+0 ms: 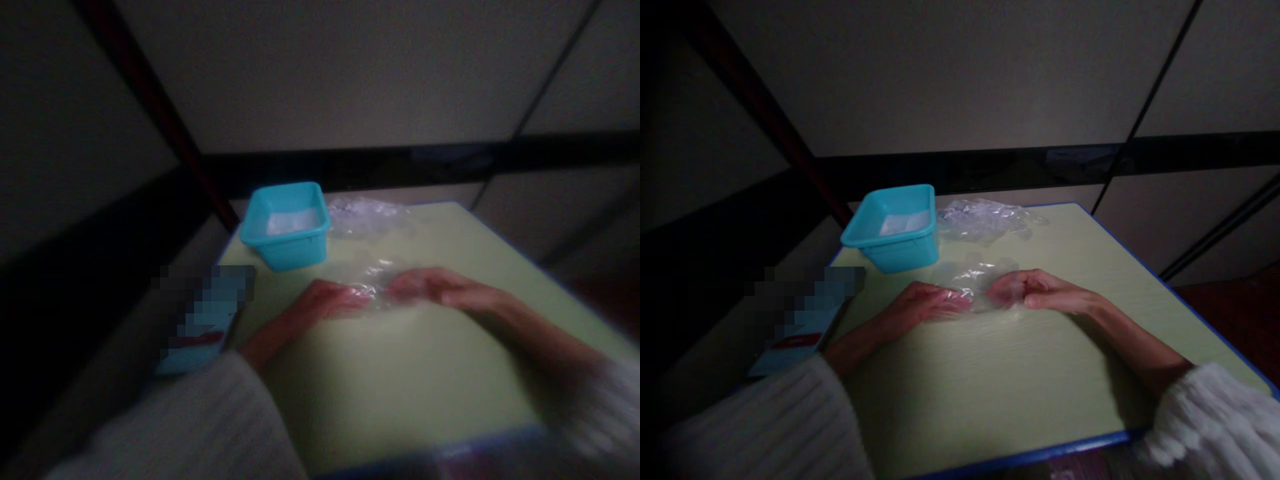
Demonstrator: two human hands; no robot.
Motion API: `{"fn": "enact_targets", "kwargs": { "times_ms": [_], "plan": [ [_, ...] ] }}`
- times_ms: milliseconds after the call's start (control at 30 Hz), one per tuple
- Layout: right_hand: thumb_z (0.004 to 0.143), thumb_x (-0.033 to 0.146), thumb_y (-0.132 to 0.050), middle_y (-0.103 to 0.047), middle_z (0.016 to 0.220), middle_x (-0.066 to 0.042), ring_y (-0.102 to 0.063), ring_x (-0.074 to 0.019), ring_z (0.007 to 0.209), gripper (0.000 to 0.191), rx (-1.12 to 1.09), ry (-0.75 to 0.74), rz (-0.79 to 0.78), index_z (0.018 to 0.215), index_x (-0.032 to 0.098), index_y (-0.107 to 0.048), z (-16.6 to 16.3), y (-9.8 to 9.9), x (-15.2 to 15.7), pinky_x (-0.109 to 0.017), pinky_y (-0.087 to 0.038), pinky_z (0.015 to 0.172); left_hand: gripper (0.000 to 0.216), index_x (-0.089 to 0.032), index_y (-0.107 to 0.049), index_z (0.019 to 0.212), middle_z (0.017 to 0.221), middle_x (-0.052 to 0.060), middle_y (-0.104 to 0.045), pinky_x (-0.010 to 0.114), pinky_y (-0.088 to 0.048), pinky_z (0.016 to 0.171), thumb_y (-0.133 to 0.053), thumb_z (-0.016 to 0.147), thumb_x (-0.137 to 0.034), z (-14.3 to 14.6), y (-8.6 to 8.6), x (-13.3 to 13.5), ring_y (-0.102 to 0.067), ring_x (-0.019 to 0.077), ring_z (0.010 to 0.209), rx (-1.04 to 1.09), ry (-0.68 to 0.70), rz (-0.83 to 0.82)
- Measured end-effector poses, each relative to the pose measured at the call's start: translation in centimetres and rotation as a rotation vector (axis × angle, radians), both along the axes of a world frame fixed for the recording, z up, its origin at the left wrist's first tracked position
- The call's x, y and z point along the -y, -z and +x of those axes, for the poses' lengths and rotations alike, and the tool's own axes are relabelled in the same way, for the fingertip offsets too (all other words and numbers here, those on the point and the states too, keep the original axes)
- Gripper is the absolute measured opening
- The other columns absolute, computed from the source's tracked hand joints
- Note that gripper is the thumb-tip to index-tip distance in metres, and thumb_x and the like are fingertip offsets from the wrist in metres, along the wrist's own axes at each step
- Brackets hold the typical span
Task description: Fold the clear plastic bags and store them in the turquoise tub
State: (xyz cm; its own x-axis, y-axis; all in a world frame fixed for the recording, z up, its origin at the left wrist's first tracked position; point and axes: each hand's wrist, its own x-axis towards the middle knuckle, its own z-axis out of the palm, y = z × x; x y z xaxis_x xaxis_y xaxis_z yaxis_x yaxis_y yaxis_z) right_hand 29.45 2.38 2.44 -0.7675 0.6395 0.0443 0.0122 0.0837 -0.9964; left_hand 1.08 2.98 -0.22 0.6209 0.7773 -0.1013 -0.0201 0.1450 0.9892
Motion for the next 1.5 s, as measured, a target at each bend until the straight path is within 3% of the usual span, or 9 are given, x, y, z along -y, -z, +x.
{"fn": "enact_targets", "kwargs": {
  "times_ms": [100, 233, 467, 633, 967, 1133, 1267, 1367, 1500],
  "plan": [
    [0.078, 0.042, -0.069, -0.065, 0.119, -0.009, -0.057, -0.0242, 0.113, 0.043, 0.130, 0.013, 0.105, 0.116, 0.021, -0.063, -0.2, -0.1, 0.0, -0.042, -0.042, 0.097, 0.046, -0.008, -0.070, 0.098, 0.105, 0.020, -0.069, 0.048, -0.046, 0.092, -0.065, 0.079, -0.049, -0.1, 0.3, -0.2, -0.065, 0.0336, 0.102, 0.043, -0.008, -0.057],
    [0.089, 0.037, -0.057, -0.068, 0.113, -0.009, -0.061, -0.0214, 0.106, 0.030, 0.172, 0.061, 0.085, 0.109, 0.017, -0.067, -0.8, 0.7, -0.4, -0.042, -0.044, 0.096, 0.039, -0.008, -0.069, 0.101, 0.110, 0.021, -0.067, 0.048, -0.043, 0.095, -0.066, 0.081, -0.041, -0.2, 0.6, -0.7, -0.064, 0.0323, 0.103, 0.109, -0.022, -0.181],
    [0.090, 0.045, -0.055, -0.071, 0.102, -0.010, -0.067, -0.0190, 0.092, 0.034, 0.048, 0.161, -0.196, 0.098, 0.013, -0.066, -1.6, 1.8, -0.6, -0.036, -0.051, 0.086, 0.034, -0.010, -0.068, 0.101, 0.105, 0.018, -0.070, 0.047, -0.043, 0.095, -0.064, 0.083, -0.038, -0.3, 0.3, -1.4, -0.066, 0.0294, 0.097, 0.161, 0.033, -0.230],
    [0.088, 0.042, -0.059, -0.071, 0.098, -0.007, -0.067, -0.0176, 0.090, 0.028, 0.051, 0.170, -0.262, 0.096, 0.017, -0.066, -1.7, 1.5, -0.2, -0.034, -0.051, 0.084, 0.035, -0.009, -0.066, 0.107, 0.110, 0.018, -0.067, 0.046, -0.042, 0.098, -0.061, 0.086, -0.037, -0.6, 0.2, -1.2, -0.063, 0.0304, 0.105, 0.151, 0.132, -0.213],
    [0.077, 0.029, -0.072, -0.065, 0.083, 0.000, -0.059, -0.0069, 0.065, 0.025, 0.087, 0.201, -0.358, 0.096, 0.016, -0.064, -1.9, 1.5, 0.8, -0.015, -0.046, 0.054, 0.032, -0.010, -0.065, 0.108, 0.112, 0.016, -0.067, 0.042, -0.041, 0.099, -0.052, 0.091, -0.034, -1.3, 1.3, 0.7, -0.062, 0.0274, 0.106, 0.226, 0.162, -0.386],
    [0.072, 0.028, -0.075, -0.065, 0.084, 0.000, -0.062, -0.0076, 0.068, 0.034, 0.056, 0.377, -0.392, 0.099, 0.017, -0.058, -2.2, 0.7, 0.9, -0.015, -0.049, 0.058, 0.033, -0.009, -0.062, 0.110, 0.114, 0.016, -0.066, 0.043, -0.039, 0.100, -0.049, 0.092, -0.034, -1.5, 1.0, 0.7, -0.062, 0.0274, 0.107, 0.187, 0.132, -0.484],
    [0.070, 0.026, -0.076, -0.069, 0.089, -0.003, -0.067, -0.0145, 0.079, 0.050, -0.015, 0.504, -0.335, 0.111, 0.021, -0.048, -2.4, 1.0, 0.6, -0.024, -0.053, 0.070, 0.032, -0.010, -0.060, 0.112, 0.114, 0.017, -0.065, 0.043, -0.039, 0.100, -0.051, 0.091, -0.032, -1.4, 0.5, 0.8, -0.062, 0.0280, 0.107, 0.179, 0.118, -0.518],
    [0.070, 0.023, -0.074, -0.071, 0.090, -0.003, -0.067, -0.0164, 0.081, 0.062, -0.066, 0.517, -0.221, 0.122, 0.024, -0.041, -2.4, 1.7, 0.3, -0.027, -0.053, 0.071, 0.035, -0.009, -0.060, 0.112, 0.115, 0.017, -0.065, 0.044, -0.036, 0.102, -0.051, 0.090, -0.035, -1.2, 0.2, 0.8, -0.062, 0.0279, 0.108, 0.170, 0.152, -0.555],
    [0.071, 0.018, -0.071, -0.070, 0.099, -0.006, -0.068, -0.0180, 0.086, 0.056, -0.042, 0.465, -0.111, 0.121, 0.022, -0.046, -2.3, 2.0, 0.1, -0.031, -0.053, 0.074, 0.034, -0.009, -0.062, 0.110, 0.111, 0.016, -0.067, 0.043, -0.039, 0.100, -0.051, 0.090, -0.034, -1.1, 0.0, 0.7, -0.063, 0.0266, 0.105, 0.164, 0.157, -0.530]
  ]
}}
